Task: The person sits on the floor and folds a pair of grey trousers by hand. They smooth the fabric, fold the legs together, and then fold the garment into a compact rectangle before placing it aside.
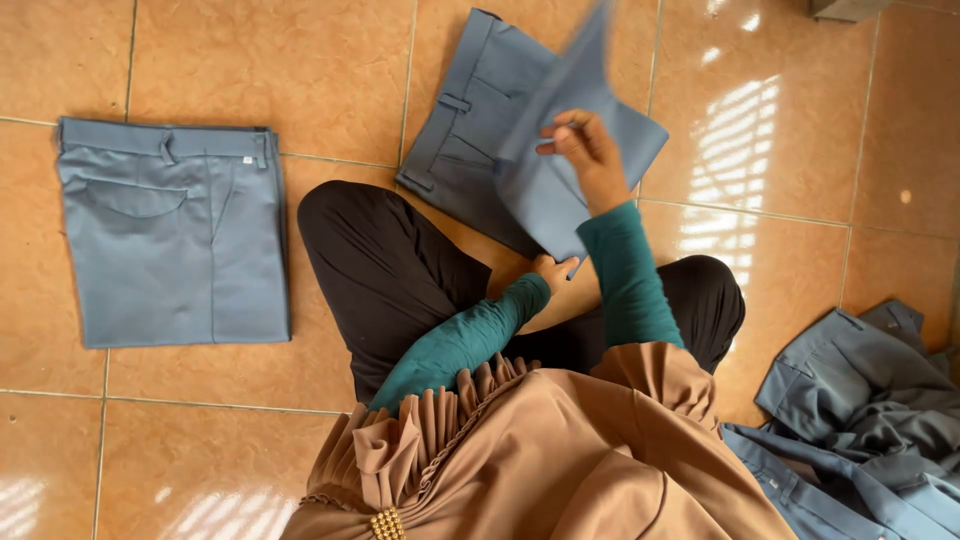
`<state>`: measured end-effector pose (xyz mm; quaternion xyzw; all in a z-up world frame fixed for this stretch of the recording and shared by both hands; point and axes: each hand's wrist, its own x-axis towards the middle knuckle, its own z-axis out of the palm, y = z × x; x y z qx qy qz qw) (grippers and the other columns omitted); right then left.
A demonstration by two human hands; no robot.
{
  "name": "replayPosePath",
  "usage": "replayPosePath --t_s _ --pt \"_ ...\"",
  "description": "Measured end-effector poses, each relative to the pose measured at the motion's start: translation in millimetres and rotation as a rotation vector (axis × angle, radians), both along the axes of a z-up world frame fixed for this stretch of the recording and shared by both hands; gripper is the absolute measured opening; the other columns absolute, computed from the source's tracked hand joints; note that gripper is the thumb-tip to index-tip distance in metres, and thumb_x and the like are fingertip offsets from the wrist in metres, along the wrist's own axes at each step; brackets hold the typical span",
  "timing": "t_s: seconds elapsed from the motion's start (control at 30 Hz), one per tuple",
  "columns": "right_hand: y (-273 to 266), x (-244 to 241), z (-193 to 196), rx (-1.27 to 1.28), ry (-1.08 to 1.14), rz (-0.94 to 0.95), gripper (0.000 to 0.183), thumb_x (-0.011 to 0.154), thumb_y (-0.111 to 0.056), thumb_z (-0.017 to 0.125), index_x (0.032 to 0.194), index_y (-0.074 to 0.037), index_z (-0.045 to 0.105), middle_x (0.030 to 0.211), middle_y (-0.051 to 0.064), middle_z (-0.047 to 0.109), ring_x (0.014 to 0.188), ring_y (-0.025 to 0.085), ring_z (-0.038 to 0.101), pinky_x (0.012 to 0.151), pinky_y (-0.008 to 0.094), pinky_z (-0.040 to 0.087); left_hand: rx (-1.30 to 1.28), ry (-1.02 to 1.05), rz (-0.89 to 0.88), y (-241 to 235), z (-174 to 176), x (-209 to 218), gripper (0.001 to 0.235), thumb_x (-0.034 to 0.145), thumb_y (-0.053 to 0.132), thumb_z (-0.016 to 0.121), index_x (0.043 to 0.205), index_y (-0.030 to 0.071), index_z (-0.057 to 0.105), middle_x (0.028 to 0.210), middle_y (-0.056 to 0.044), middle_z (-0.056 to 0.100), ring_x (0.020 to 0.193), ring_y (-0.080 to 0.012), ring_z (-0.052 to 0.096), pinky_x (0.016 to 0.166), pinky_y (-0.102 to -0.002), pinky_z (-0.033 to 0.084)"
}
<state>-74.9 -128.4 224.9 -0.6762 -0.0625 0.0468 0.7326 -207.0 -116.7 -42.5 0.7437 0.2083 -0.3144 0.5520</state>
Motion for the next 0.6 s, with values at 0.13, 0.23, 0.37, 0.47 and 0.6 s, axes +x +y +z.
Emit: replayPosePath --t_s 0.13,0.23,0.37,0.47,0.6 --pt "-23.4 -8.6 -125.6 -0.809 -0.016 -0.072 0.027 0.1 -0.029 0.069 0.126 -0.023 0.065 0.124 0.008 0.072 0.114 0.04 0.067 0.099 0.062 0.05 -0.052 0.072 0.071 -17.7 -77.1 0.7 0.055 0.067 0.051 0.08 0.096 0.005 0.075 0.098 -0.017 0.076 0.105 -0.0311 0.072 0.091 -0.039 0.056" --pt "-36.6 -40.3 -169.8 -1.369 0.091 -0.002 0.047 0.094 -0.025 0.072 0.139 -0.026 0.057 0.149 -0.001 0.051 0.14 0.031 0.044 0.112 0.072 0.038 -0.091 -0.016 -0.182 -20.3 -74.7 -2.1 0.036 0.084 0.028 0.065 0.104 0.001 0.078 0.108 -0.019 0.076 0.113 -0.0366 0.07 0.096 -0.046 0.055" --pt "-60.3 -55.2 -172.1 -1.419 0.06 0.024 0.057 0.102 -0.017 0.059 0.154 -0.028 0.04 0.165 0.0 0.033 0.151 0.026 0.029 0.122 0.068 0.023 0.0 -0.357 -0.676 -8.3 -21.3 -6.9 0.035 0.077 0.021 0.068 0.101 -0.002 0.078 0.098 -0.021 0.076 0.101 -0.0365 0.074 0.093 -0.043 0.06" --pt "-86.6 -53.3 -169.6 -1.43 0.048 0.041 0.061 0.101 -0.013 0.054 0.157 -0.032 0.036 0.167 -0.004 0.029 0.153 0.022 0.025 0.123 0.068 0.016 0.017 -0.235 -0.442 39.3 32.6 25.2 0.026 0.082 0.018 0.06 0.1 0.016 0.078 0.089 -0.005 0.078 0.095 -0.0275 0.076 0.091 -0.041 0.059" --pt "-113.5 -57.9 -175.7 -1.462 0.1 0.029 0.062 0.104 -0.009 0.04 0.16 -0.034 0.029 0.172 -0.007 0.021 0.158 0.017 0.016 0.125 0.07 0.001 0.527 -0.765 0.093 114.0 40.9 89.6 0.023 0.093 0.015 0.06 0.107 0.032 0.066 0.093 0.005 0.07 0.093 -0.0215 0.071 0.086 -0.038 0.059"
